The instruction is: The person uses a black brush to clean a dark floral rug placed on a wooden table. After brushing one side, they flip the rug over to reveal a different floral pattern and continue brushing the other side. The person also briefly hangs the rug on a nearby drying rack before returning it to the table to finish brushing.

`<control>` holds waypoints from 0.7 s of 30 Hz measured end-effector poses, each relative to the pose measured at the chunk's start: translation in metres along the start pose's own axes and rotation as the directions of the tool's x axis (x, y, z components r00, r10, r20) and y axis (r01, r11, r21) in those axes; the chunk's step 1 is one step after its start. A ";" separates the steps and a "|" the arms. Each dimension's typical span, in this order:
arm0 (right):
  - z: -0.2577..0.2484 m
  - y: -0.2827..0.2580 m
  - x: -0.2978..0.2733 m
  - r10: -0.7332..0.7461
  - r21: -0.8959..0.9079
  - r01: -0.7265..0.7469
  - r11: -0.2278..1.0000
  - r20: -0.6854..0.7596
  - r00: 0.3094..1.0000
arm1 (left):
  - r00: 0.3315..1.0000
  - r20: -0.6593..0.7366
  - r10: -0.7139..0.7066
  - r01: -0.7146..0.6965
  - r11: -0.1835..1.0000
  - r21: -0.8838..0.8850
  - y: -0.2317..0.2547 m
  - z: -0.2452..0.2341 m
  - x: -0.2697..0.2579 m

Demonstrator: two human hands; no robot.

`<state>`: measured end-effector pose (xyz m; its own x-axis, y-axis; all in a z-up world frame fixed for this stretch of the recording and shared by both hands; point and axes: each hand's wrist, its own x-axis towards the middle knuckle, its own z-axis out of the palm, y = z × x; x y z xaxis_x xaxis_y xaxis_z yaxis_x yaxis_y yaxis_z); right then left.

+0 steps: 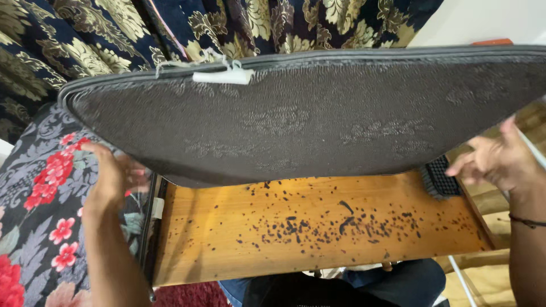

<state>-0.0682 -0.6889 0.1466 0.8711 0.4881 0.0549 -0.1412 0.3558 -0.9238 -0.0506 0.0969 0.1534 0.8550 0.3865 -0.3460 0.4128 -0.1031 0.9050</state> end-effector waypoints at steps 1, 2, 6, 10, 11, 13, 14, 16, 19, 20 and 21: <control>0.003 0.007 0.002 0.070 -0.061 -0.075 0.995 -0.076 0.995 | 0.994 0.076 -0.082 0.081 0.996 0.025 -0.004 -0.002 -0.002; 0.004 0.015 0.001 0.139 -0.108 -0.157 0.982 -0.156 0.978 | 0.975 0.152 -0.163 0.156 0.986 0.056 -0.006 -0.005 -0.004; 0.001 0.038 -0.008 0.242 -0.193 -0.349 0.917 -0.425 0.872 | 0.946 0.313 -0.080 0.081 0.997 0.011 -0.030 -0.007 -0.016; 0.008 0.053 -0.012 0.219 -0.273 -0.490 0.828 -0.647 0.731 | 0.663 0.425 0.616 -0.634 0.764 -0.117 -0.057 -0.031 -0.054; 0.009 0.053 -0.011 0.207 -0.292 -0.541 0.789 -0.702 0.682 | 0.540 0.426 0.726 -0.802 0.598 -0.002 -0.056 -0.039 -0.063; 0.004 0.047 0.000 0.156 -0.326 -0.613 0.719 -0.784 0.600 | 0.795 0.285 0.535 -0.594 0.780 0.194 -0.039 -0.023 -0.051; -0.001 0.044 0.006 0.132 -0.327 -0.651 0.685 -0.823 0.552 | 0.990 0.112 0.090 -0.109 0.977 0.184 -0.025 -0.008 -0.035; -0.016 0.037 0.018 0.078 -0.297 -0.336 0.894 -0.634 0.769 | 0.987 0.127 0.097 -0.088 0.993 -0.075 -0.017 -0.002 -0.027; -0.039 0.025 0.038 -0.138 -0.373 -0.098 0.923 -0.557 0.819 | 0.962 0.072 0.264 -0.269 0.961 0.066 -0.005 -0.006 -0.020; -0.042 0.020 0.044 -0.219 -0.451 -0.075 0.890 -0.565 0.796 | 0.938 0.039 0.343 -0.344 0.939 0.011 0.000 -0.003 -0.017; -0.044 0.013 0.051 -0.275 -0.470 0.000 0.882 -0.516 0.811 | 0.908 0.002 0.418 -0.418 0.908 -0.040 0.007 0.001 -0.013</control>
<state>-0.0048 -0.6941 0.1212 0.9882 -0.1135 0.1029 0.0964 -0.0611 -0.9935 -0.0582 0.0901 0.1635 0.9498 0.3062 0.0638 0.0047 -0.2180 0.9759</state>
